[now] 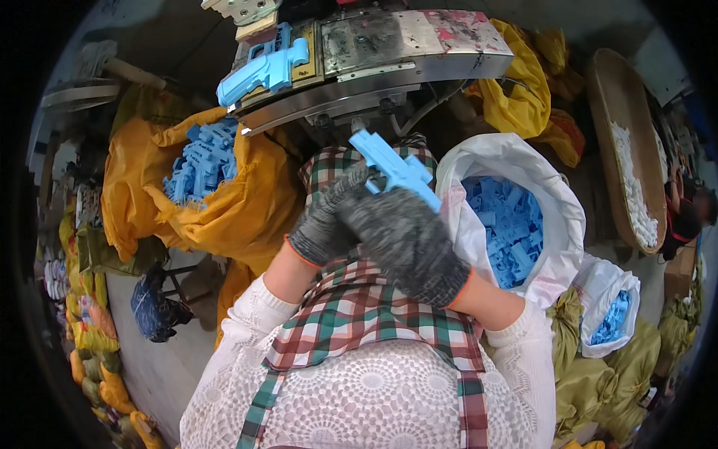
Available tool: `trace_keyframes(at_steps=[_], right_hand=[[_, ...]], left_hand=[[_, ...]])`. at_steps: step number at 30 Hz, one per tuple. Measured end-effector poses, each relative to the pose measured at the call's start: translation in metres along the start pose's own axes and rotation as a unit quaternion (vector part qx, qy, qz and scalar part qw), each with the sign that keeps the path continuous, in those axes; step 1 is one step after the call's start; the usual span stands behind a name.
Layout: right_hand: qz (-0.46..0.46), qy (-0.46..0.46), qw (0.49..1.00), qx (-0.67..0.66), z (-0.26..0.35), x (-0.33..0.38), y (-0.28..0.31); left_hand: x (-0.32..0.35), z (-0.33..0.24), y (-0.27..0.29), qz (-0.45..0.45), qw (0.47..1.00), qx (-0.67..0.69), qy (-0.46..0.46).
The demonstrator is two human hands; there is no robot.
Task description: Assembling plastic toy guns at a workbench in a manufacturing facility.
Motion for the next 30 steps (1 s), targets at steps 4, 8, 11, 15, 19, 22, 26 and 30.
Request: trace_keyframes(at_steps=[4,8,11,15,19,22,26,30], right_hand=[[-0.034,0.01,0.986,-0.164,-0.005,-0.021,0.019],[0.129,0.024,0.99,-0.058,-0.024,-0.031,0.013],[0.112,0.024,0.991,-0.071,-0.022,-0.036,0.01],[-0.063,0.062,0.965,-0.249,-0.044,-0.038,0.039],[-0.024,-0.067,0.982,-0.173,-0.06,-0.041,0.054],[-0.035,-0.045,0.99,-0.129,-0.056,-0.046,0.056],[-0.071,-0.055,0.985,-0.146,-0.06,-0.065,0.056],[-0.065,-0.025,0.989,-0.13,-0.078,-0.101,0.047]], left_hand=[[0.017,-0.032,0.031,-0.057,0.98,-0.17,-0.09],[0.035,-0.048,0.045,-0.059,0.961,-0.252,-0.093],[0.04,-0.066,0.037,-0.063,0.931,-0.35,-0.086],[0.059,-0.124,-0.009,-0.101,0.752,-0.449,-0.472],[0.074,-0.193,-0.031,-0.302,0.215,-0.737,-0.565],[0.047,-0.225,-0.018,-0.293,0.281,-0.882,-0.239],[0.048,-0.224,-0.024,-0.304,0.117,-0.906,-0.271],[0.081,-0.193,0.007,-0.323,0.165,-0.847,-0.387]])
Point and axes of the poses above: each hand's wrist, its own x-axis away from the middle knuckle, its own y-axis out of the back of the hand, z = x × y, the point moved 7 cm from there along -x, towards the middle knuckle, and after that the axes turned 1 degree about -z, right-handed, at the moved point
